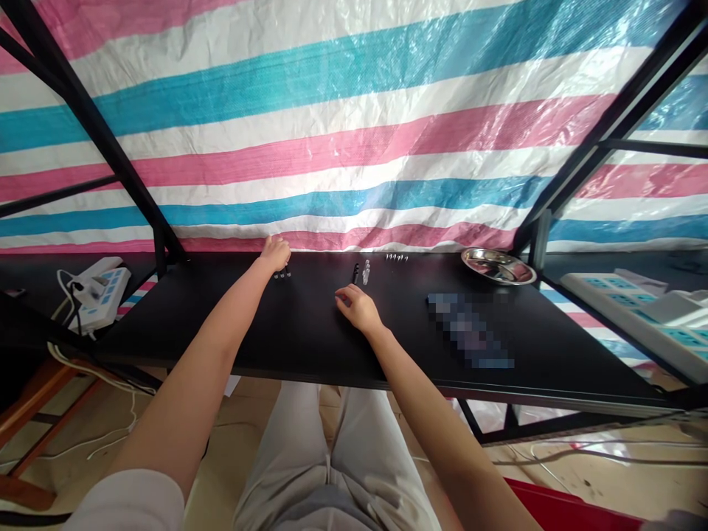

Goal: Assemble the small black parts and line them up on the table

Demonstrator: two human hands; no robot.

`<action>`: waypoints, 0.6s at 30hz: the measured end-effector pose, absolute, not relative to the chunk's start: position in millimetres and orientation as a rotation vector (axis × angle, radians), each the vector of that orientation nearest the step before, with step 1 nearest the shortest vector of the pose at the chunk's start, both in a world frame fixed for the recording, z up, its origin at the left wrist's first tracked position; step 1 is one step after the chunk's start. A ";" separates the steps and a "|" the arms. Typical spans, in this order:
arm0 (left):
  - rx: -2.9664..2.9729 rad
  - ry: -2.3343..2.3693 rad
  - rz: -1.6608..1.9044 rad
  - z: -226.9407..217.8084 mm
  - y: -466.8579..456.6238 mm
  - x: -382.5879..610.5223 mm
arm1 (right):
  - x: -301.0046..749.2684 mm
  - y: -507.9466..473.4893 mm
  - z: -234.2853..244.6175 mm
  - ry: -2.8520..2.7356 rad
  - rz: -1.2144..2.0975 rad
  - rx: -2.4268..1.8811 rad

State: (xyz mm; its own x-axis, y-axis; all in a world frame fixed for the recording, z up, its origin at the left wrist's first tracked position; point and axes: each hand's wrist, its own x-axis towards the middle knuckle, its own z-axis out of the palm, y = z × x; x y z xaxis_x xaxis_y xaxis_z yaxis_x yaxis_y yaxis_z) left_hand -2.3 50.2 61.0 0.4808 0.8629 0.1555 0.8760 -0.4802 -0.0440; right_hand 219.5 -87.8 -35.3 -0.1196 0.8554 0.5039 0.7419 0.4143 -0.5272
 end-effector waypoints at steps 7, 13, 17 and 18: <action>-2.533 -1.522 0.027 63.6 47.3 0.9 | 220.1 -86.5 -37.1 -1.870 0.206 -1.328; -2.540 -1.545 0.029 66.1 47.3 -1.4 | 222.5 -87.1 -35.9 -1.848 0.207 -1.356; -2.553 -1.481 -0.061 73.6 39.4 6.8 | 228.0 -87.7 -32.4 -1.827 0.157 -1.504; -2.571 -1.428 -0.101 74.6 34.2 12.5 | 229.5 -87.8 -31.5 -1.808 0.131 -1.585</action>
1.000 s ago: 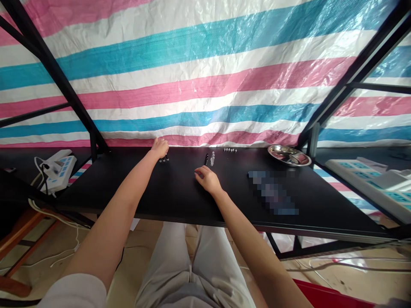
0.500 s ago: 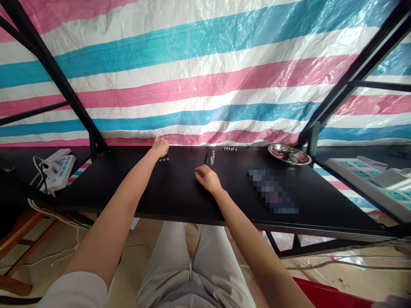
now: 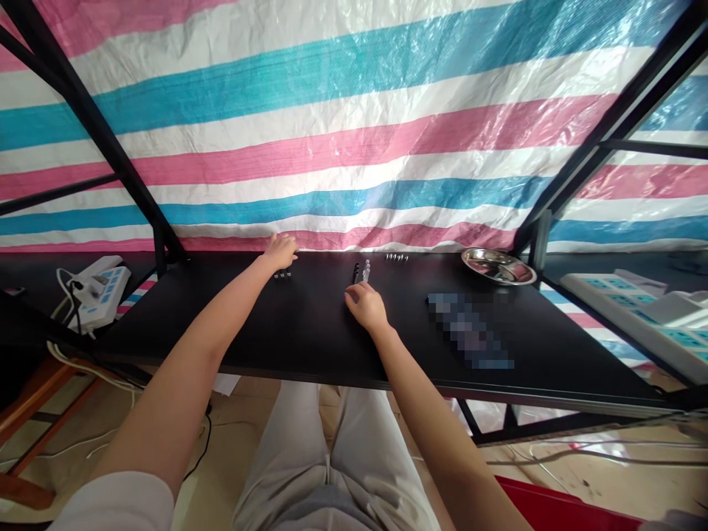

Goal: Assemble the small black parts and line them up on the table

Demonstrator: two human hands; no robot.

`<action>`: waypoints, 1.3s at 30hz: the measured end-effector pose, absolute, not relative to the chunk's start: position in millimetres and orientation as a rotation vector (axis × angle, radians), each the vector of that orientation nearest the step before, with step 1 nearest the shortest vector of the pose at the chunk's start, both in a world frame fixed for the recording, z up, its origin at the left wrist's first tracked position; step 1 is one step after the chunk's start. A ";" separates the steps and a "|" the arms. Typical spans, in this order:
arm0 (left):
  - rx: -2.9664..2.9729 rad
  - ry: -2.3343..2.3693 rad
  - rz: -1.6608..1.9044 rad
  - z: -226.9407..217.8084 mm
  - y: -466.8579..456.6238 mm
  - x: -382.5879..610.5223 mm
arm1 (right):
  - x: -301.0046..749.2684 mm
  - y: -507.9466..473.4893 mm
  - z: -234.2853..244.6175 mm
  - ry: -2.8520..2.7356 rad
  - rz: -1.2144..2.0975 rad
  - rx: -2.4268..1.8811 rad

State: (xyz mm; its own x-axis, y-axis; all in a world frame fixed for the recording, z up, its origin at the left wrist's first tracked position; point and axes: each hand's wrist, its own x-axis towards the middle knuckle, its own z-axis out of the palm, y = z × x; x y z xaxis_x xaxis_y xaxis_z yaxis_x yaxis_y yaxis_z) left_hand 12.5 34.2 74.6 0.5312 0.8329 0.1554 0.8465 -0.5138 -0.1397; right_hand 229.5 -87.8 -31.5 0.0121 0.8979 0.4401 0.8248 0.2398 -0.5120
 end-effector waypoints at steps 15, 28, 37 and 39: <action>-2.814 -1.301 -0.238 -1.7 -31.2 115.4 | 232.6 -89.4 -31.6 -1.629 0.041 -2.092; -2.592 -1.358 -0.672 -10.8 -34.0 98.5 | 228.1 -86.9 -33.2 -1.680 0.076 -2.132; -2.468 -1.586 -1.050 -15.6 -58.0 60.4 | 227.3 -74.1 -41.7 -1.688 0.093 -2.095; -2.458 -1.600 -1.088 -16.7 -61.3 57.1 | 227.3 -72.5 -43.2 -1.696 0.081 -2.095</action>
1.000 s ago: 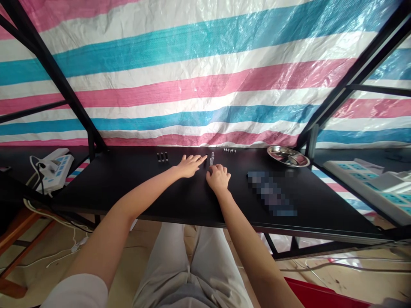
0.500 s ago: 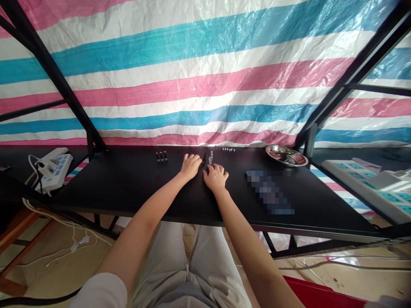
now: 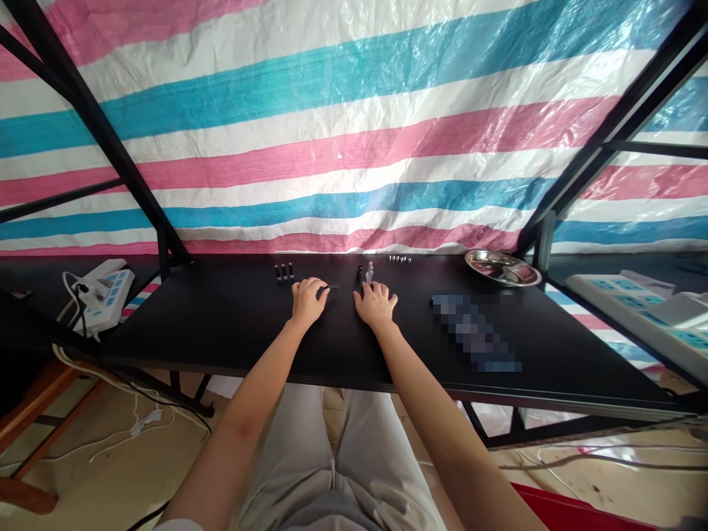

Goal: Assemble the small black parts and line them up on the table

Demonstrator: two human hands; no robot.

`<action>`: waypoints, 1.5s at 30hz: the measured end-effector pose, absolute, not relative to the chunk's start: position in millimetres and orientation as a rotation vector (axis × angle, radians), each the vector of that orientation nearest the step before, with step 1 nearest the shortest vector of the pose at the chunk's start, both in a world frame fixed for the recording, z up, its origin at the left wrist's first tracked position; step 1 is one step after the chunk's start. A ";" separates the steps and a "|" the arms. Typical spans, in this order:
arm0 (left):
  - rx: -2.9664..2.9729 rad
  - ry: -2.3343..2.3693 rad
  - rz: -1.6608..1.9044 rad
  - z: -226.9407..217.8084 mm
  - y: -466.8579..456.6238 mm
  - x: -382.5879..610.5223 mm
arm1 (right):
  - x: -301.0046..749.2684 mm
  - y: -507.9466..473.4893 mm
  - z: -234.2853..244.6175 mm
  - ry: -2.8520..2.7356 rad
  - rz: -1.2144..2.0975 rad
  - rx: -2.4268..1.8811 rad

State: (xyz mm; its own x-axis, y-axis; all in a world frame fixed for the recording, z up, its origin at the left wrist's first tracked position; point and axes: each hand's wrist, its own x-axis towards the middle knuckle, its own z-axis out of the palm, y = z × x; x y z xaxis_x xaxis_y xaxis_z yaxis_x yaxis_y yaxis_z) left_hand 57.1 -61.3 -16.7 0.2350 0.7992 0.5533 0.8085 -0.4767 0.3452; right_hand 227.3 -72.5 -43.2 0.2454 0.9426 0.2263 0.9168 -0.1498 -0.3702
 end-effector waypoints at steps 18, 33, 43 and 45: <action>-2.379 -1.664 -1.686 -21.0 -55.0 44.9 | 216.4 -90.1 -31.4 -1.770 -0.044 -1.785; -2.500 -1.745 -1.809 -24.6 -52.8 46.5 | 215.5 -90.9 -26.5 -1.447 0.333 -1.332; -2.728 -1.752 -1.738 -18.1 -59.2 49.1 | 216.5 -86.9 -31.8 -1.494 0.503 -1.198; -2.799 -1.725 -1.680 -19.4 -61.1 51.3 | 216.0 -86.5 -32.6 -1.522 0.520 -1.196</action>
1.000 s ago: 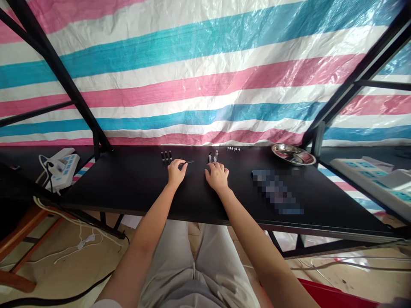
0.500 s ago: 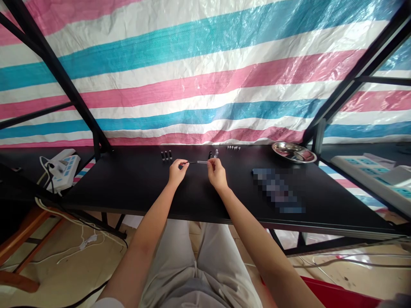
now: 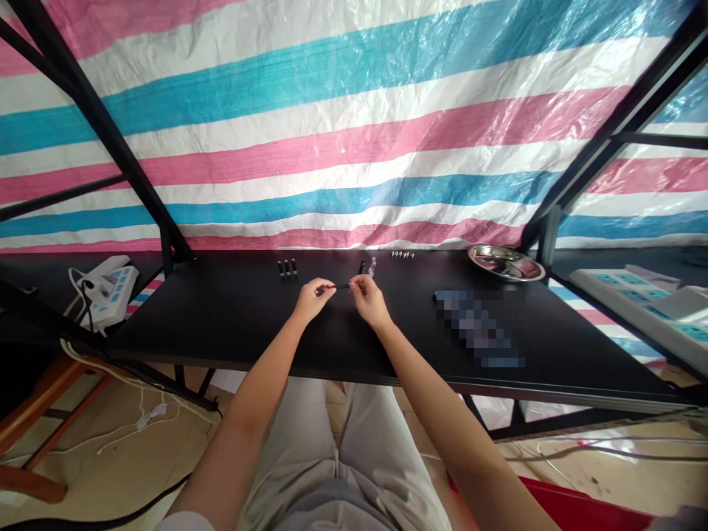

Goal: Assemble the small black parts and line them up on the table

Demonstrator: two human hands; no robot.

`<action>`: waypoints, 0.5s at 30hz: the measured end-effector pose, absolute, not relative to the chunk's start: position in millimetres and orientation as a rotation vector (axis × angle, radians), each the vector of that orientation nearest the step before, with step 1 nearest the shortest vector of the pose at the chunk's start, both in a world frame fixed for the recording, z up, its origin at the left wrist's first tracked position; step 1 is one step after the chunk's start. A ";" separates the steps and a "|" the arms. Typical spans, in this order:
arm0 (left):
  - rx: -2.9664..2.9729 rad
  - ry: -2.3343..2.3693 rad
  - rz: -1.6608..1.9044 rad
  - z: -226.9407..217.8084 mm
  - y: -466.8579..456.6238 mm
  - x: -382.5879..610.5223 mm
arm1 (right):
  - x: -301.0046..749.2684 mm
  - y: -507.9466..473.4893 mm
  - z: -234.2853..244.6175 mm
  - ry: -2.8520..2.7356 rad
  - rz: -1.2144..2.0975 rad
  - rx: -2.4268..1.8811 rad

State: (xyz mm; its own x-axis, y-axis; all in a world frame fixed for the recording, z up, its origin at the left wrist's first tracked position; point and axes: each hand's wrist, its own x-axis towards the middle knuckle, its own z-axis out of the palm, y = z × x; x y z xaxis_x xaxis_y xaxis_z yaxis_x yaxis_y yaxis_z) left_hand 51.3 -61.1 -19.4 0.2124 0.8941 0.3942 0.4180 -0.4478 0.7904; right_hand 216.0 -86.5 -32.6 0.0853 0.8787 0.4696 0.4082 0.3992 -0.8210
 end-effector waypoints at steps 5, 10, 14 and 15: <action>2.015 1.207 1.188 -23.5 -61.7 55.5 | 215.7 -86.7 -33.7 -1.540 0.487 -1.254; 2.435 1.213 1.064 5.5 -46.4 49.7 | 215.8 -86.5 -36.5 -1.578 0.457 -1.373; 2.864 1.277 0.683 56.9 -20.5 40.2 | 216.6 -84.6 -39.9 -1.611 0.412 -1.425; 2.931 1.283 0.601 68.6 -13.5 38.8 | 216.9 -84.1 -40.7 -1.631 0.409 -1.430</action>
State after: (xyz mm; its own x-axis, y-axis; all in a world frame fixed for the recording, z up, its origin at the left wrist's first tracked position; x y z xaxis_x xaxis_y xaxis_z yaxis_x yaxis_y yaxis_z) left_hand 38.8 -13.5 68.6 0.6225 0.6864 0.3760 0.7282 -0.6840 0.0430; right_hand 216.9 -84.1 -40.7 0.0746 0.9124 0.4025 0.6143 0.2759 -0.7393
